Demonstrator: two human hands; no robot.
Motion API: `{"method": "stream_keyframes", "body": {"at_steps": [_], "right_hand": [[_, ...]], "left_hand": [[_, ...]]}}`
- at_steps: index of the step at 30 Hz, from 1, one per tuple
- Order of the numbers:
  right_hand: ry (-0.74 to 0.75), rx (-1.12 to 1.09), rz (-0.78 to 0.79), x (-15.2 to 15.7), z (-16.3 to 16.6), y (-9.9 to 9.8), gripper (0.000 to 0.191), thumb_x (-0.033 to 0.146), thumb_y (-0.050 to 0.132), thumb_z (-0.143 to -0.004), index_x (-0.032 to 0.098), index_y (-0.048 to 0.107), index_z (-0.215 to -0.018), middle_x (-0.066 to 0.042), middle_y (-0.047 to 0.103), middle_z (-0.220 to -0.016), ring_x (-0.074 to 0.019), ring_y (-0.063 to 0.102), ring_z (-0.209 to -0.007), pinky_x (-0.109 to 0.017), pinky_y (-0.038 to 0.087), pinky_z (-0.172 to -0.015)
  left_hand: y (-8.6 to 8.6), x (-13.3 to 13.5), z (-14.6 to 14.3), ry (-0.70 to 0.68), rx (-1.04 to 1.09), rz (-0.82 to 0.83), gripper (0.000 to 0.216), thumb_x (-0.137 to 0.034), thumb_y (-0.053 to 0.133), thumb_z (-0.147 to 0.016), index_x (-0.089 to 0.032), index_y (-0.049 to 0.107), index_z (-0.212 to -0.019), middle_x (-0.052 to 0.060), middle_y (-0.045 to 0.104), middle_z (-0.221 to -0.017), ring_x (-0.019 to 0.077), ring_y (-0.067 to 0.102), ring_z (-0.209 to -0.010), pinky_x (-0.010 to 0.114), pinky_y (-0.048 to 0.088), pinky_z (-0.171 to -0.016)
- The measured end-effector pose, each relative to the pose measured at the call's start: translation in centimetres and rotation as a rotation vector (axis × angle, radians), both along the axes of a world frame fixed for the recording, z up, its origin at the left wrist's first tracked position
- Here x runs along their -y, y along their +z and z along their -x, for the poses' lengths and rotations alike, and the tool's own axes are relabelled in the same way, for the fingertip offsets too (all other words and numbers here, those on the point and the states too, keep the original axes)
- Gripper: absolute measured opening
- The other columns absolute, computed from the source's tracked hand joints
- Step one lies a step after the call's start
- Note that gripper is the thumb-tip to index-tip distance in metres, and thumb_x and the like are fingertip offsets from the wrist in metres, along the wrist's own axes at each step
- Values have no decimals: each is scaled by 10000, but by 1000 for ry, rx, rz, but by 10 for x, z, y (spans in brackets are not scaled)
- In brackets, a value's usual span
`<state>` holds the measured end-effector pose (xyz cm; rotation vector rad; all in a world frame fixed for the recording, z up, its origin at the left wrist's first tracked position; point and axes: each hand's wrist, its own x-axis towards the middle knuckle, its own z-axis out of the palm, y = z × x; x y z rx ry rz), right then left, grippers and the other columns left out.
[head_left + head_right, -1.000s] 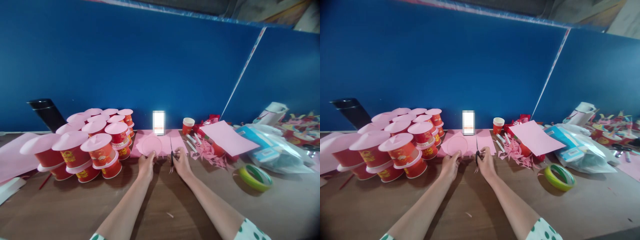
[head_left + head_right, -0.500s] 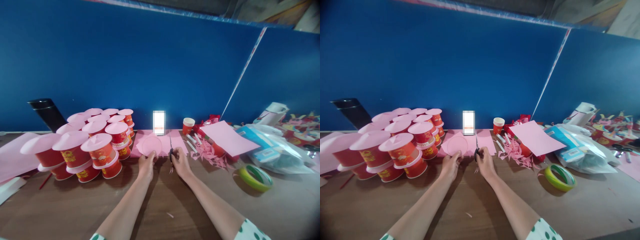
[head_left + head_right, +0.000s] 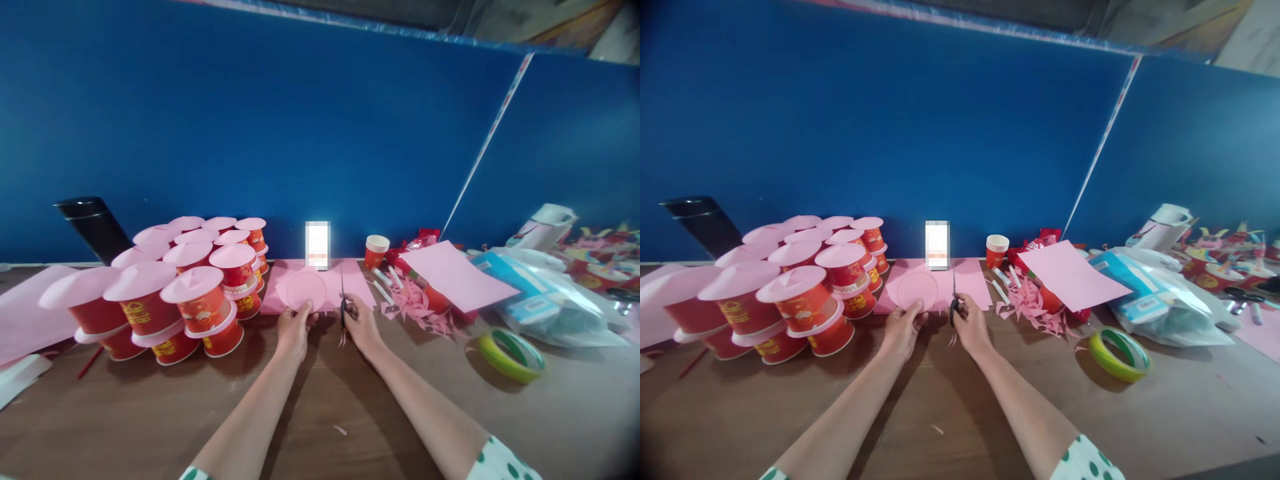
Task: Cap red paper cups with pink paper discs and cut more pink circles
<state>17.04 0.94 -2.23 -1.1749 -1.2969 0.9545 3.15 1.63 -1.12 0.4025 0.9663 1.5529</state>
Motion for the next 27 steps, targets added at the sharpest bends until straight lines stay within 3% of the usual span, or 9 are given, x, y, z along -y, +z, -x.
{"method": "stream_keyframes", "body": {"at_steps": [10,18,27], "right_hand": [[21,4,14,0,2,0,420,355,631,-689,162,558,-1055,26,564,-637,-113,489,-512,-212,375,-450],[49,21,-8,3,3,2,373,335,631,-695,160,566,-1018,18,559,-640,-127,519,-571,-215,400,-484],[45,39,-33,2,4,1,343,374,629,-698,170,572,-969,38,508,-597,-113,487,-535,-208,392,-467]], "left_hand": [[-2,-1,-1,0,45,-32,239,-147,771,-577,-115,601,-742,19,643,-741,77,607,-637,190,521,-624],[0,0,0,-23,-18,-13,295,-214,793,-542,-117,599,-742,0,621,-653,76,587,-560,178,506,-531],[1,1,0,-30,-25,-15,333,-258,809,-500,-115,605,-721,3,628,-661,85,592,-580,197,510,-566]]}}
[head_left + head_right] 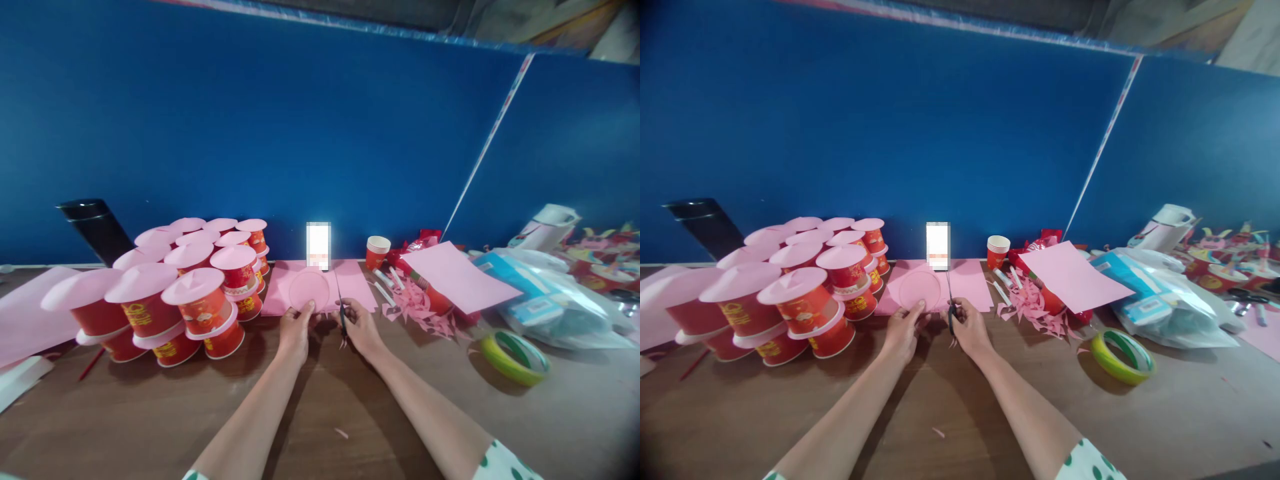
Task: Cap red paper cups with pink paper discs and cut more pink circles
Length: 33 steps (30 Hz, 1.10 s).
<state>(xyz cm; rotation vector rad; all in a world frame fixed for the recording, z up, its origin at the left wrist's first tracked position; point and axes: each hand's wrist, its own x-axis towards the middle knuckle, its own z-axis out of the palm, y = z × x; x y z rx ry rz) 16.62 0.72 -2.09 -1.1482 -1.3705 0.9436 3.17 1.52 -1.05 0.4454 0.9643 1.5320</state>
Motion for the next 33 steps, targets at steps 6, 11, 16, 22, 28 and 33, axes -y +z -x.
{"method": "stream_keyframes", "body": {"at_steps": [6,11,16,22,28,33], "right_hand": [[39,-25,30,2,-1,2,336,367,631,-700,178,568,-970,43,508,-606,-96,463,-525,-191,369,-451],[74,-68,56,5,2,2,420,401,636,-703,182,559,-1053,41,516,-627,-93,475,-524,-191,378,-447],[117,-103,99,6,3,-1,429,427,631,-717,186,565,-1066,27,550,-675,-87,496,-527,-185,378,-445],[165,-97,128,5,2,-2,418,435,612,-744,186,575,-1079,19,536,-685,-81,491,-519,-168,372,-413],[176,-101,146,6,2,-2,450,453,628,-725,178,584,-1078,12,548,-687,-80,499,-510,-167,390,-402],[186,-103,147,7,2,-1,443,458,621,-737,179,583,-1078,21,541,-669,-73,495,-498,-164,389,-402]], "left_hand": [[-2,-2,0,11,-14,3,347,-270,815,-485,-107,610,-711,11,632,-668,92,595,-578,209,512,-572],[0,-1,-1,22,-7,19,336,-267,812,-482,-111,582,-672,-1,616,-605,90,588,-529,197,502,-532],[3,1,-2,17,4,12,309,-244,799,-500,-111,573,-662,-5,613,-575,88,580,-483,196,497,-501],[4,2,-3,14,-3,4,287,-240,785,-519,-113,579,-674,4,628,-571,106,606,-502,197,507,-513],[3,3,-3,-30,-15,-14,297,-263,784,-520,-108,594,-688,21,642,-592,126,625,-529,214,515,-537],[-2,2,-2,-48,-31,-6,322,-291,790,-516,-108,586,-684,26,641,-589,120,616,-516,214,506,-536]]}}
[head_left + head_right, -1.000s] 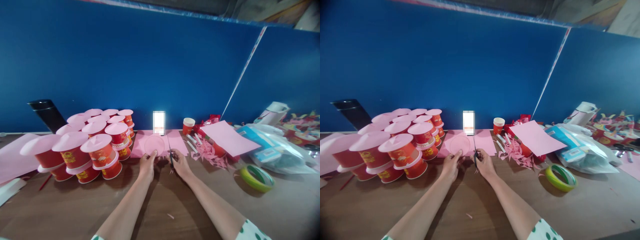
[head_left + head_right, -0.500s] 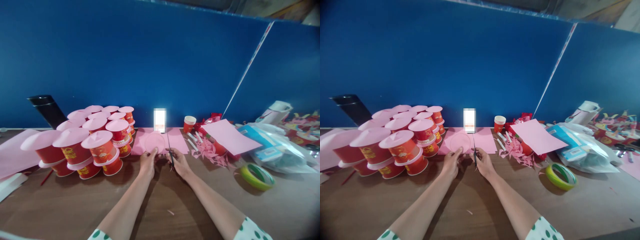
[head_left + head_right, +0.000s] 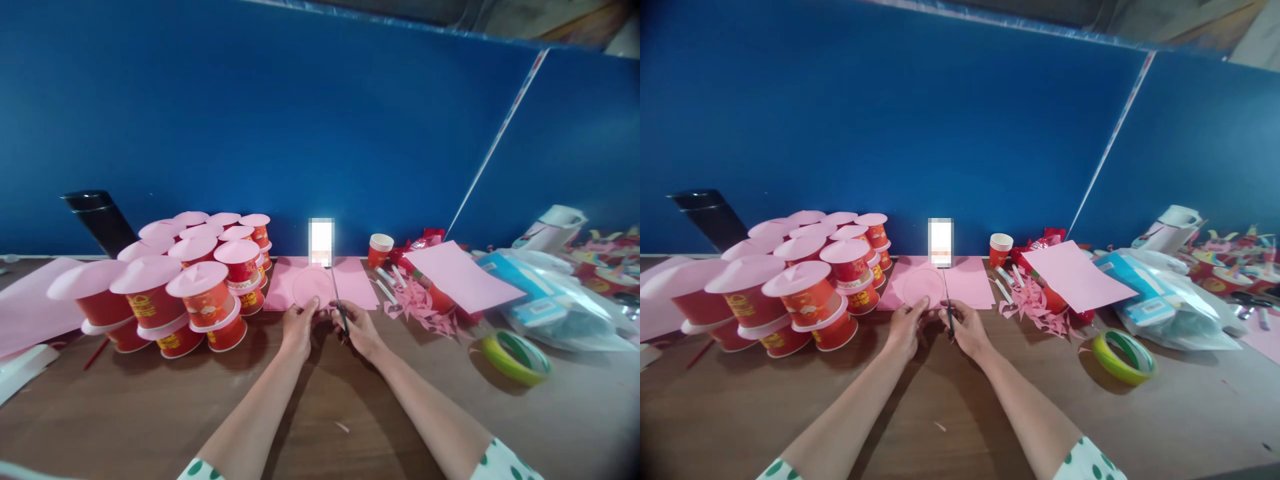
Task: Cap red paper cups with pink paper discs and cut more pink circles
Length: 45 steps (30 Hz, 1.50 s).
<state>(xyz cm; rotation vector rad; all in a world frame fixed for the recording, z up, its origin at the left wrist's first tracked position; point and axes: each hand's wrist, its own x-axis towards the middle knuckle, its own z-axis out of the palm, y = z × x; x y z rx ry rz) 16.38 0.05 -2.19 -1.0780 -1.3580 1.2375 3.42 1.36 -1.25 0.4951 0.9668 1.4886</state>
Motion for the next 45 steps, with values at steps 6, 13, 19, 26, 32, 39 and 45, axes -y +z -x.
{"method": "stream_keyframes", "body": {"at_steps": [6,13,19,26,32,39,45], "right_hand": [[-11,-9,36,0,1,1,453,473,624,-728,179,585,-1070,25,545,-653,-73,495,-491,-153,367,-377],[-10,2,30,0,0,0,439,472,617,-738,180,585,-1064,25,550,-657,-77,504,-505,-154,368,-388],[-7,8,27,0,0,2,441,473,614,-740,170,586,-1058,20,544,-661,-70,487,-495,-153,368,-390],[-1,20,17,0,0,3,437,471,620,-732,169,589,-1046,16,546,-663,-71,488,-495,-153,370,-390],[-8,25,18,1,0,3,430,473,610,-744,168,588,-1046,23,531,-642,-69,478,-480,-152,359,-384],[-18,16,39,1,0,4,423,475,618,-736,177,597,-1034,29,516,-628,-70,464,-470,-158,339,-379],[-10,6,39,2,1,7,414,477,625,-721,179,611,-1007,27,503,-605,-80,450,-473,-171,335,-385]], "left_hand": [[0,1,-1,-8,-11,9,332,-295,793,-509,-103,587,-686,25,637,-595,104,601,-519,202,495,-539],[3,2,0,-5,-12,21,351,-293,804,-483,-107,591,-691,14,630,-593,100,591,-507,201,487,-518],[2,2,0,-1,-15,34,346,-283,805,-478,-112,587,-684,10,622,-573,106,591,-507,207,484,-512],[1,0,0,5,-15,20,328,-282,796,-493,-113,589,-682,13,626,-588,99,588,-513,198,482,-516],[4,1,-1,3,0,25,324,-267,800,-483,-110,587,-671,10,620,-570,98,582,-502,200,488,-511],[5,3,-1,2,2,22,293,-251,784,-508,-114,586,-676,8,628,-580,102,597,-525,194,490,-522],[3,0,0,15,-12,23,302,-258,791,-495,-118,584,-665,-1,618,-576,92,581,-505,190,483,-510]]}}
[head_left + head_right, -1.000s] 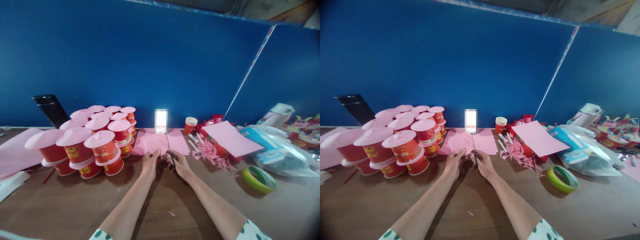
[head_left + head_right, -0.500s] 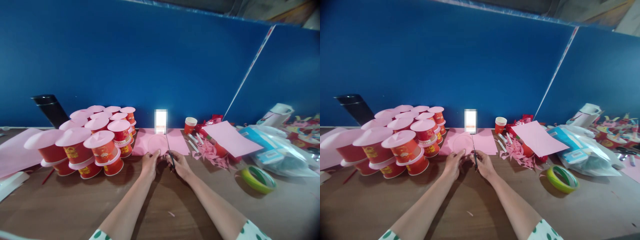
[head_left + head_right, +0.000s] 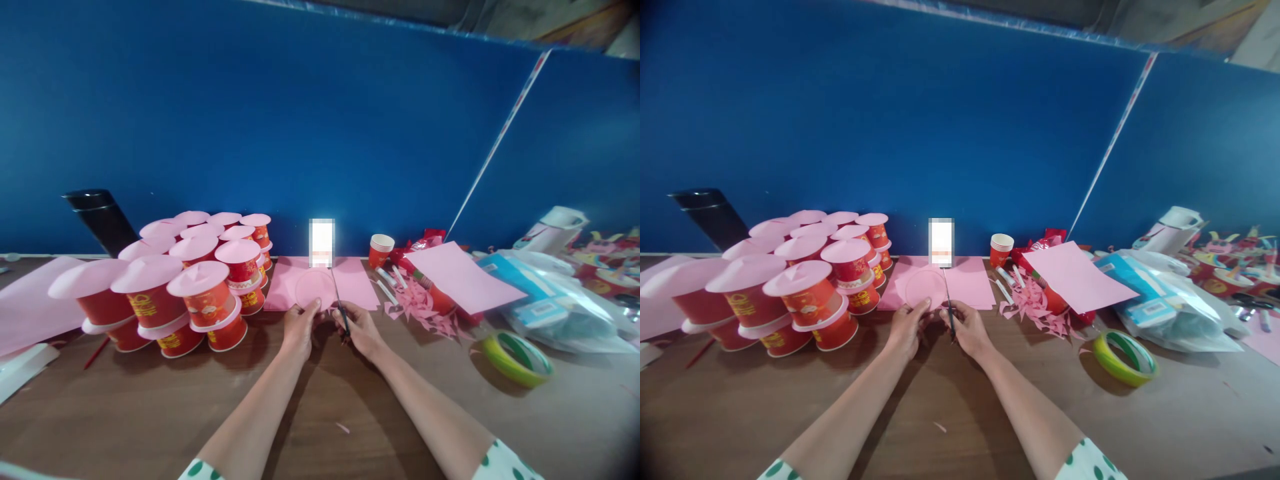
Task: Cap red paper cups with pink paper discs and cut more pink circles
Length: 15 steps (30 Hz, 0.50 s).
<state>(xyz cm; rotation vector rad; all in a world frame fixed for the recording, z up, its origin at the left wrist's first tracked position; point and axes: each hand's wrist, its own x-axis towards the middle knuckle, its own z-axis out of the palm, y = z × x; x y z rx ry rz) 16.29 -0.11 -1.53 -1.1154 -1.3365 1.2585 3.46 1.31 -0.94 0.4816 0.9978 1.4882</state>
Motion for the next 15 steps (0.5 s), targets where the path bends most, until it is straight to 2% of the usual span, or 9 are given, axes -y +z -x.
{"method": "stream_keyframes", "body": {"at_steps": [15], "right_hand": [[-16,1,2,-1,0,-1,371,431,645,-708,190,627,-989,47,498,-568,-81,438,-456,-193,347,-412]], "left_hand": [[0,0,1,12,5,4,303,-257,794,-497,-114,591,-671,0,614,-576,85,569,-495,186,479,-496]]}}
